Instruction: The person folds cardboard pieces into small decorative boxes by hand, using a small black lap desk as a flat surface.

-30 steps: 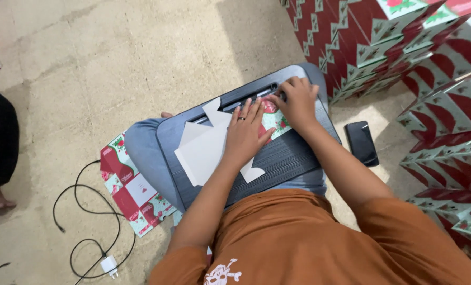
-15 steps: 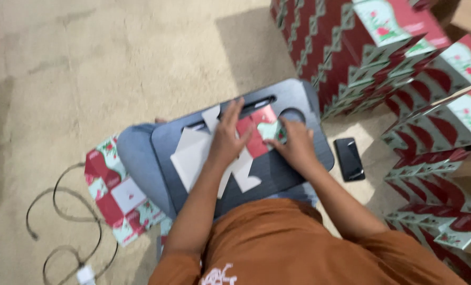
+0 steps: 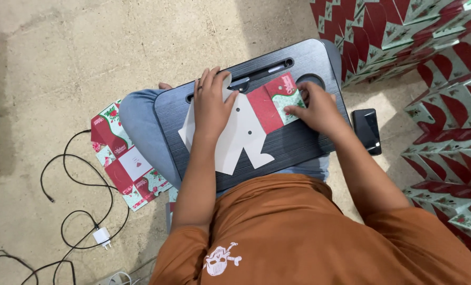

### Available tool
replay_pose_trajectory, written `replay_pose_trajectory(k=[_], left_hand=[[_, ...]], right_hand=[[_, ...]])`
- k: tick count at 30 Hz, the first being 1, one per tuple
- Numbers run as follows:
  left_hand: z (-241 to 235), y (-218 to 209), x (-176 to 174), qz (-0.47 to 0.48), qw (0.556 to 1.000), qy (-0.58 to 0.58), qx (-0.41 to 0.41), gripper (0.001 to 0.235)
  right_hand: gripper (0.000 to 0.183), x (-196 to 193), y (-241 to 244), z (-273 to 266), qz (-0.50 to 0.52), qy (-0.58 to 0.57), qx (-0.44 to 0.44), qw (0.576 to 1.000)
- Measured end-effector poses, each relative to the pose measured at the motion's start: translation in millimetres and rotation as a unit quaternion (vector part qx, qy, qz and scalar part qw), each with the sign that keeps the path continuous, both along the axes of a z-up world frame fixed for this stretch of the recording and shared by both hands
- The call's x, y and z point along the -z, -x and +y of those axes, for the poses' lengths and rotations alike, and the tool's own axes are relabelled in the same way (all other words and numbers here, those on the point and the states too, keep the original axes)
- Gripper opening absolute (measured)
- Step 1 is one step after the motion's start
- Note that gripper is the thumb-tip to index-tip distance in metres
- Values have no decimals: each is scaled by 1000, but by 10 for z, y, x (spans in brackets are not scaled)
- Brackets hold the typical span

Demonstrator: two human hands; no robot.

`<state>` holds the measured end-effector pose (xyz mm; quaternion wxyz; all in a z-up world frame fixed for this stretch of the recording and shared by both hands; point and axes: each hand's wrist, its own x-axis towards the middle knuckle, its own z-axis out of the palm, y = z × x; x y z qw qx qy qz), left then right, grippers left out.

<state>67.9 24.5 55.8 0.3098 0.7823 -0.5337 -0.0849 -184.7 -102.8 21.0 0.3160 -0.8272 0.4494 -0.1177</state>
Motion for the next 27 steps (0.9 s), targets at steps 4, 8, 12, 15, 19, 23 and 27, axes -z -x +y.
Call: replay_pose_trajectory(k=[4,8,12,15,19,23,27], left_hand=[[-6,41,-98,-11,1000,29,5,24],[-98,45,-67,26,996,66,55,17],[-132,77,-126,8,990,5,138,17],[-174,81,11,-72,985,-27,153,20],[-196,93,217,-108,982,16,154,13],[-220,114,296,-153,972,59,166,24],[-223,163,252,-173,969,79,158,40]], right_hand=[[56,201,121,-167,-71,-20,13,997],[41,165,155,-272,-192,-29,48,980],[44,295,141,-396,-167,78,59,981],[56,235,102,-332,-103,249,5,963],[54,-76,101,-128,-87,398,-68,911],[53,-218,149,43,-93,306,-294,901],[85,-179,151,92,-4,340,-311,888]])
